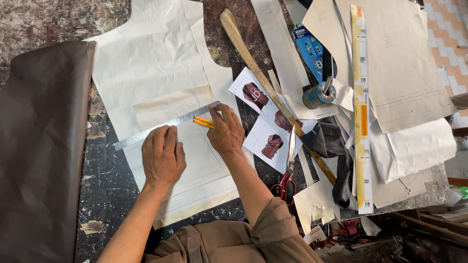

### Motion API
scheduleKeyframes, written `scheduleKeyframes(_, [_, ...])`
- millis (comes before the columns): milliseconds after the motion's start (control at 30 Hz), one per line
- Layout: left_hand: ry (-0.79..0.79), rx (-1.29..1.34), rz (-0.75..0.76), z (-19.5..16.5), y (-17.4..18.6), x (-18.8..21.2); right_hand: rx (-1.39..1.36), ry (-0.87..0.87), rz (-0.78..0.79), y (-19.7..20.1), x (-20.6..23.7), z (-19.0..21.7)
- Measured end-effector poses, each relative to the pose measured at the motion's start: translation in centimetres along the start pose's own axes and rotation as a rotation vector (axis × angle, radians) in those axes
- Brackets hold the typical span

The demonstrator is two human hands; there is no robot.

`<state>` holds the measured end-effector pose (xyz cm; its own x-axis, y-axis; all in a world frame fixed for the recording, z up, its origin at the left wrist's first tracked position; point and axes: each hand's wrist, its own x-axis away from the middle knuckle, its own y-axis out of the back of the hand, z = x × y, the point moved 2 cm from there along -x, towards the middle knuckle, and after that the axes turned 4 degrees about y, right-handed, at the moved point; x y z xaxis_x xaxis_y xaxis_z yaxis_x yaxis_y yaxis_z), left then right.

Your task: The person references a printed photo of a vest while working at a cluttered leather workshop table. They position a steel ruler on a paper pattern laid over a vest-shaped template, then draw straight guide lines with a pencil, repositioning the ruler repeatedly to mark multiple lines before adjusting the paper at the end.

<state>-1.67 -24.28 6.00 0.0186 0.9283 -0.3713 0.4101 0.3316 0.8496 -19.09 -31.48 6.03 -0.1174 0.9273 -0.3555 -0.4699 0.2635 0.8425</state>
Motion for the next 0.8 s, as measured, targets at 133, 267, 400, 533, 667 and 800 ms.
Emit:
scheduleKeyframes(133, [-0.003, -0.065, 0.017, -0.1, -0.2, 0.0, -0.004, 0.006, -0.008, -0.2, 0.0, -0.2])
scheduleKeyframes(267, [0.001, -0.087, 0.03, 0.2, -0.5, 0.0, 0.0, 0.006, 0.013, -0.6, 0.1, -0.4])
scheduleKeyframes(400, [0.008, -0.052, 0.054, 0.4, -0.7, 0.1, -0.012, -0.018, -0.004, -1.1, 0.4, -0.7])
scheduleKeyframes(533, [0.027, -0.028, 0.036, 1.0, -0.8, -0.3, -0.065, -0.028, -0.037, -1.6, 0.3, -0.7])
scheduleKeyframes(667, [0.033, -0.023, 0.043, 1.5, -0.6, -0.4, -0.031, -0.028, -0.136, -1.4, 0.0, -0.5])
scheduleKeyframes(800, [0.032, -0.024, 0.034, 1.5, -0.3, -0.1, -0.011, -0.134, -0.026, -1.1, 0.0, -0.4])
